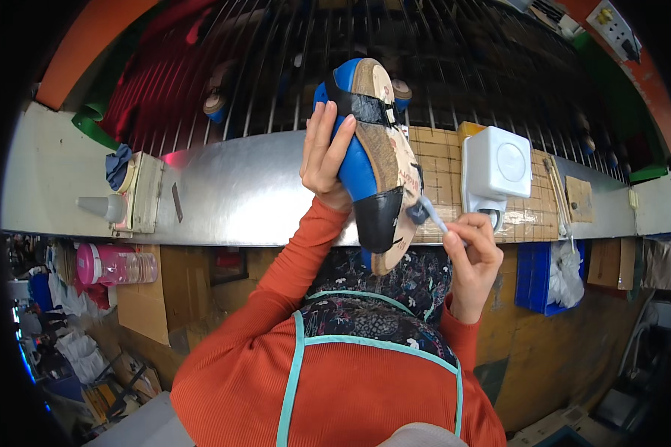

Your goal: The person paints the sole of a blue and black sandal with a brush, repeatedly dipping the brush into a white container to apply black paint. The person rotates the sandal to cover different areas of the sole and places it on a metal rack between applications.

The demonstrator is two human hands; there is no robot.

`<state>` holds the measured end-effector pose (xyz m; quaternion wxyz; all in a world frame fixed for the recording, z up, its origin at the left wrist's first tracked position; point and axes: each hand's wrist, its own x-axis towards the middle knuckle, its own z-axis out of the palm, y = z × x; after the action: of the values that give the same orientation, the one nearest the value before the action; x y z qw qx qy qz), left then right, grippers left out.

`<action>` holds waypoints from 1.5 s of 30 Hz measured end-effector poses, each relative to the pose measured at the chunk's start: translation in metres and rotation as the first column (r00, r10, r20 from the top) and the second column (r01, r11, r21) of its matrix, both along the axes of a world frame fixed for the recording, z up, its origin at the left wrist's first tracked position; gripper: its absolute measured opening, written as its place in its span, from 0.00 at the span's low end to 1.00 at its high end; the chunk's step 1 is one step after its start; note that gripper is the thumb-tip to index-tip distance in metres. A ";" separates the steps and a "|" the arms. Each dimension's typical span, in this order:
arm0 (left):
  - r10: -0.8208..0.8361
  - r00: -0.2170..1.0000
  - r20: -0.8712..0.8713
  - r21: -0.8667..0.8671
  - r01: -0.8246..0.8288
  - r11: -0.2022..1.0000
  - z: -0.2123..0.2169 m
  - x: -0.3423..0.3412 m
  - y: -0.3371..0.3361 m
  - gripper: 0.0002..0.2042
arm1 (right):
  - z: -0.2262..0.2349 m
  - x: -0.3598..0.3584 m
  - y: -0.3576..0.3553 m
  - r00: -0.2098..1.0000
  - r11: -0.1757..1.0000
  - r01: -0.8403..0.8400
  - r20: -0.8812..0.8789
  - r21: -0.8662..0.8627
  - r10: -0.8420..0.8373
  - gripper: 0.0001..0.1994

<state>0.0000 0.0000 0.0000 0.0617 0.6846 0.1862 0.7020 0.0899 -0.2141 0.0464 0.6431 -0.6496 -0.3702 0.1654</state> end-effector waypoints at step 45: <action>-0.034 0.985 -0.169 -0.187 0.002 0.982 0.027 0.000 0.010 0.27 | -0.002 0.010 0.029 0.925 0.975 -0.046 0.378 0.218 -0.040 0.08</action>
<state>-0.0004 0.0104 0.0270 0.1154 0.7354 0.2494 0.6194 0.0999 -0.1855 0.0439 0.6277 -0.5925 -0.5048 -0.0049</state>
